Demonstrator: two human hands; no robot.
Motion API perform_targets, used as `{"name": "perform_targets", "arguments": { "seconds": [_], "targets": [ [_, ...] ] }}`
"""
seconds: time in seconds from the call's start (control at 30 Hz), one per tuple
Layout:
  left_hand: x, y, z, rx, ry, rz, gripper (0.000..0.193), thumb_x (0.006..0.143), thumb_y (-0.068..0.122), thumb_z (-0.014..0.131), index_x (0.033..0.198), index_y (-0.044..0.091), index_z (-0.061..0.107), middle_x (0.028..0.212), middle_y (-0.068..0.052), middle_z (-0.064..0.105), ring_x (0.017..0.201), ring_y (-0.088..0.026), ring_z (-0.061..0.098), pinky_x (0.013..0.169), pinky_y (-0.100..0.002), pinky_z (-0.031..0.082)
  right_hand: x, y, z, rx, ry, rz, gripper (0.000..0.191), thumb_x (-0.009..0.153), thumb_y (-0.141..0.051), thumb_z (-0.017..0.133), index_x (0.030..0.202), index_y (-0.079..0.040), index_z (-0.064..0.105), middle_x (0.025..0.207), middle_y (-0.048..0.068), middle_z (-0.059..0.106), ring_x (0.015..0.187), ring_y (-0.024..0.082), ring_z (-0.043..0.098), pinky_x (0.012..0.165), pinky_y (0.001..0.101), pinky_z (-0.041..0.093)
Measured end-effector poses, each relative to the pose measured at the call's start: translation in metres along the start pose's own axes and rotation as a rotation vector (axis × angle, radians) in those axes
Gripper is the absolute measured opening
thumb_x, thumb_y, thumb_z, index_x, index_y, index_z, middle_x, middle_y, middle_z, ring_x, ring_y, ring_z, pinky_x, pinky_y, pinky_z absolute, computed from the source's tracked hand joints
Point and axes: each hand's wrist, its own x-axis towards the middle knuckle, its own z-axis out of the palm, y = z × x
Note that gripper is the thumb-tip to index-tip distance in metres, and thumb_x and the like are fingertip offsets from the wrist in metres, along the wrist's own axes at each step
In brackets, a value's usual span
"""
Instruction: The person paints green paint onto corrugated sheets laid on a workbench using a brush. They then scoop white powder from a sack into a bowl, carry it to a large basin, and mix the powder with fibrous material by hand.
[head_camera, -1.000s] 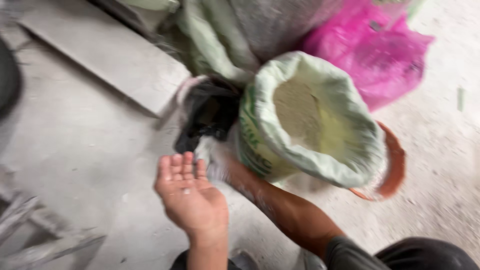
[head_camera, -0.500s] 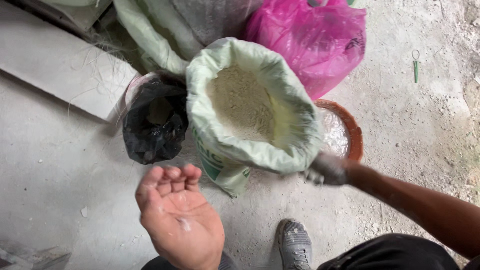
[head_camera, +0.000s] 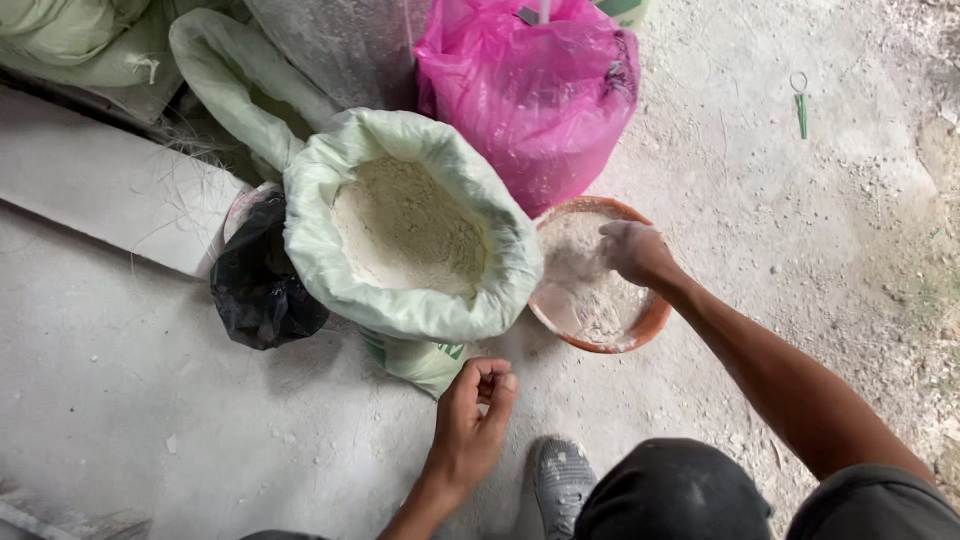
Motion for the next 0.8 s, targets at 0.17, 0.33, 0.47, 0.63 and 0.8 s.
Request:
{"name": "perform_targets", "arguments": {
  "seconds": [0.17,0.33,0.47,0.63,0.8],
  "targets": [
    [0.054,-0.047,0.026,0.173,-0.016,0.073,0.027,0.096,0.025,0.065,0.111,0.002,0.064,0.087,-0.005,0.071,0.077,-0.015,0.067,0.073,-0.032,0.056,-0.015,-0.001,-0.007,0.014,-0.085,0.202,0.015,0.087,-0.020,0.059,0.091,-0.013,0.072,0.083,0.016,0.074,0.077,0.033,0.073,0.075,0.0451,0.060],
    [0.117,-0.091,0.043,0.503,0.097,0.119,0.031,0.098,0.028,0.061,0.102,-0.002,0.067,0.080,-0.015,0.067,0.075,-0.027,0.066,0.078,-0.040,0.055,-0.020,-0.028,-0.028,0.266,0.110,-0.037,0.023,0.092,-0.022,0.050,0.090,-0.011,0.070,0.077,0.018,0.072,0.067,0.038,0.070,0.059,0.0534,0.054],
    [0.151,-0.107,0.051,0.533,0.174,0.218,0.042,0.096,0.038,0.059,0.112,0.000,0.069,0.097,-0.015,0.072,0.088,-0.031,0.068,0.086,-0.041,0.051,-0.034,-0.020,-0.051,0.084,-0.291,0.423,0.068,0.108,-0.057,0.043,0.082,0.000,0.069,0.080,0.019,0.069,0.074,0.035,0.073,0.062,0.0496,0.059],
    [0.175,-0.106,0.072,0.438,0.089,-0.102,0.049,0.095,0.043,0.060,0.110,-0.003,0.065,0.101,-0.019,0.074,0.094,-0.034,0.070,0.091,-0.041,0.051,-0.054,0.008,-0.068,0.107,0.260,0.480,0.053,0.087,-0.050,0.068,0.101,0.001,0.075,0.088,0.026,0.069,0.081,0.046,0.071,0.065,0.0583,0.058],
    [0.183,-0.101,0.089,0.570,0.149,-0.080,0.040,0.094,0.033,0.058,0.108,-0.003,0.067,0.102,-0.023,0.071,0.094,-0.040,0.066,0.091,-0.043,0.050,-0.060,0.007,-0.070,0.552,0.033,0.736,0.042,0.089,-0.039,0.068,0.112,-0.005,0.078,0.096,0.019,0.077,0.091,0.033,0.076,0.084,0.0459,0.058]
  ]
}}
